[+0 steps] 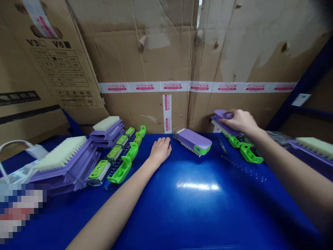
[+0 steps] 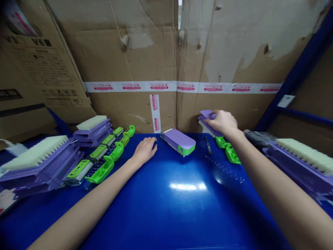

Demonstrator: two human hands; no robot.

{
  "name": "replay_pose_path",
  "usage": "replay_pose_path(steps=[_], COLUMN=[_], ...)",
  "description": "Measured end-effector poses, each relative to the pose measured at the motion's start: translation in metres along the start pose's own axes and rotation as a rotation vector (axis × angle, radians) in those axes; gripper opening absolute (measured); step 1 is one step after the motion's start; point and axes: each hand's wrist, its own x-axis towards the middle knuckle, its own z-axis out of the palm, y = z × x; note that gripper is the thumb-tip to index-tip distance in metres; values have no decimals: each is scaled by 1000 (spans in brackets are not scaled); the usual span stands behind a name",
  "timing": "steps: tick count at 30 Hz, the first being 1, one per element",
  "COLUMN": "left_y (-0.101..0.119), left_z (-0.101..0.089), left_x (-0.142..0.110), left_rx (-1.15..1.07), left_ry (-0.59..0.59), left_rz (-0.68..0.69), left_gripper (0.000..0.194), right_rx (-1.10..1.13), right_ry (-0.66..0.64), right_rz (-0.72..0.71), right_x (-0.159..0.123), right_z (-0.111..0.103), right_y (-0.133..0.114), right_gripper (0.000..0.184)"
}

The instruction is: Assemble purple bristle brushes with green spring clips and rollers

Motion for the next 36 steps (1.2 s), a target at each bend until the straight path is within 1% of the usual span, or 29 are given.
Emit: replay_pose_path(steps=[1, 4, 7, 10, 11, 13, 14, 16, 17, 19, 20, 21, 23, 25, 29, 31, 33, 36], left_y=[0, 0, 0, 1, 0, 0, 0, -1, -1, -2, -2, -1, -1, -1, 0, 0, 0, 0], left_z=[0, 0, -1, -1, 0, 1, 2, 3, 4, 4, 3, 3, 2, 0, -1, -1, -1, -1], left_x=[0, -1, -2, -2, -2, -1, -1, -1, 0, 0, 0, 0, 0, 0, 0, 0, 0, 0], left_rx=[3, 7, -5, -5, -2, -1, -2, -3, -2, 3, 5, 5, 1, -3, 13, 24, 32, 39], left_ry=[-1, 4, 17, 26, 28, 29, 30, 31, 31, 32, 31, 27, 17, 4, -11, -16, -20, -21], left_rz=[-2, -5, 2, 4, 4, 5, 6, 10, 11, 8, 5, 2, 2, 6, 5, 4, 4, 7], left_gripper=[24, 23, 22, 22, 22, 22, 22, 21, 21, 21, 21, 21, 21, 20, 22, 22, 21, 21], right_rx=[30, 46, 38, 28, 33, 59, 80, 114, 124, 107, 69, 29, -10, 12, 5, -11, 40, 190], right_ry=[-39, -59, -123, -182, -175, -106, -51, 25, 10, -118, -179, -184, -156, -161, -175, -211, -261, -336], right_rz=[-51, -158, -165, -171, -180, -224, -266, -406, -498, -659, -706, -728, -758, -766, -642, -594, -611, -714], right_x=[-2, -3, -2, 0, -1, -5, -8, -20, -28, -48, -58, -68, -83, -90, -88, -83, -78, -66], right_z=[6, 31, 57, 70, 70, 67, 63, 56, 54, 51, 50, 51, 52, 53, 58, 60, 59, 49], right_y=[-8, -27, -34, -36, -37, -42, -47, -59, -67, -82, -89, -95, -104, -107, -107, -106, -105, -99], right_gripper=[57, 58, 61, 63, 62, 58, 56, 53, 52, 42, 38, 39, 46, 47, 55, 58, 59, 60])
